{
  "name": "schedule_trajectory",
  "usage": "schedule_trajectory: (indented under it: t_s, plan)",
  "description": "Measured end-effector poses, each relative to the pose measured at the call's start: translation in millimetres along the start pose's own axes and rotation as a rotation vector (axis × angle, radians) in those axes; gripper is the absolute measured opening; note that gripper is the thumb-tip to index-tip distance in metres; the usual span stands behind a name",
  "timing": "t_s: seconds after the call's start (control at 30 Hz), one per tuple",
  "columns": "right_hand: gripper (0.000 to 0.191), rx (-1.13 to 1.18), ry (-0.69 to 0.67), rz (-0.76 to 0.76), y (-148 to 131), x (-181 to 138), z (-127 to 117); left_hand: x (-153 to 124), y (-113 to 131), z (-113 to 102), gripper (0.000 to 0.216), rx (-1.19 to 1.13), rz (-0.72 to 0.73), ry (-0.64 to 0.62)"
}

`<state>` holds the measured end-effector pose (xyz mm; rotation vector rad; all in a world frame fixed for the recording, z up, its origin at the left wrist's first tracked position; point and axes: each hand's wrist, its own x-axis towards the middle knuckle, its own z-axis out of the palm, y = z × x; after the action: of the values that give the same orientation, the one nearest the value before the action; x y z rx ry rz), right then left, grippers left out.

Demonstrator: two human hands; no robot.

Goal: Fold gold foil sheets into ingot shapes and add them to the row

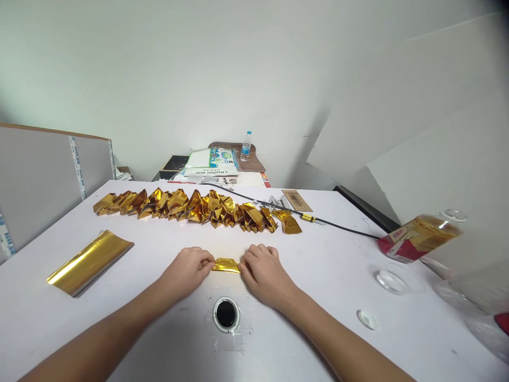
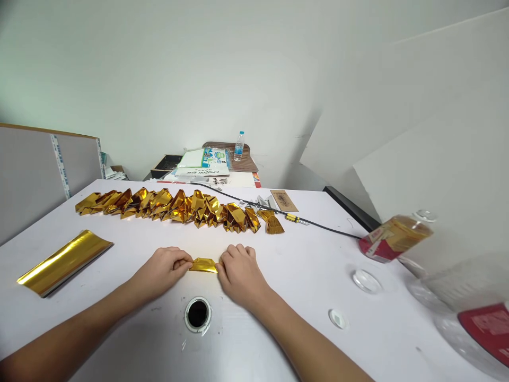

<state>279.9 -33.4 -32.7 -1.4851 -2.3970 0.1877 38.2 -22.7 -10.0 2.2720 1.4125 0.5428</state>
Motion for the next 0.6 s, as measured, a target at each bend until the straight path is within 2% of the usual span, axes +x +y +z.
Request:
schedule_trajectory:
  t_s: [0.2, 0.27, 0.37, 0.43, 0.5, 0.6]
  plan:
    - [0.020, -0.069, 0.022, -0.036, 0.3, 1.8, 3.2, 8.1, 2.2, -0.6, 0.016, -0.048, -0.141, -0.032]
    - [0.014, -0.076, 0.031, -0.090, 0.2, 1.4, 1.1, 8.6, 1.6, -0.6, 0.013, -0.064, -0.159, -0.018]
    - [0.035, -0.067, -0.005, -0.328, -0.2, 0.6, -3.3, 7.9, 1.5, -2.1, 0.013, -0.049, -0.186, -0.014]
    - [0.042, -0.065, -0.036, -0.470, -0.7, 0.1, -5.5, 7.1, 1.8, -3.8, 0.014, -0.011, -0.206, -0.019]
    - [0.044, -0.053, -0.046, -0.505, -0.9, -0.6, -6.3, 5.8, 1.9, -5.3, 0.016, 0.027, -0.203, -0.028]
    - [0.045, -0.009, -0.035, -0.463, 0.9, -2.4, -7.6, 2.9, -0.2, -5.1, 0.018, 0.078, -0.140, -0.034]
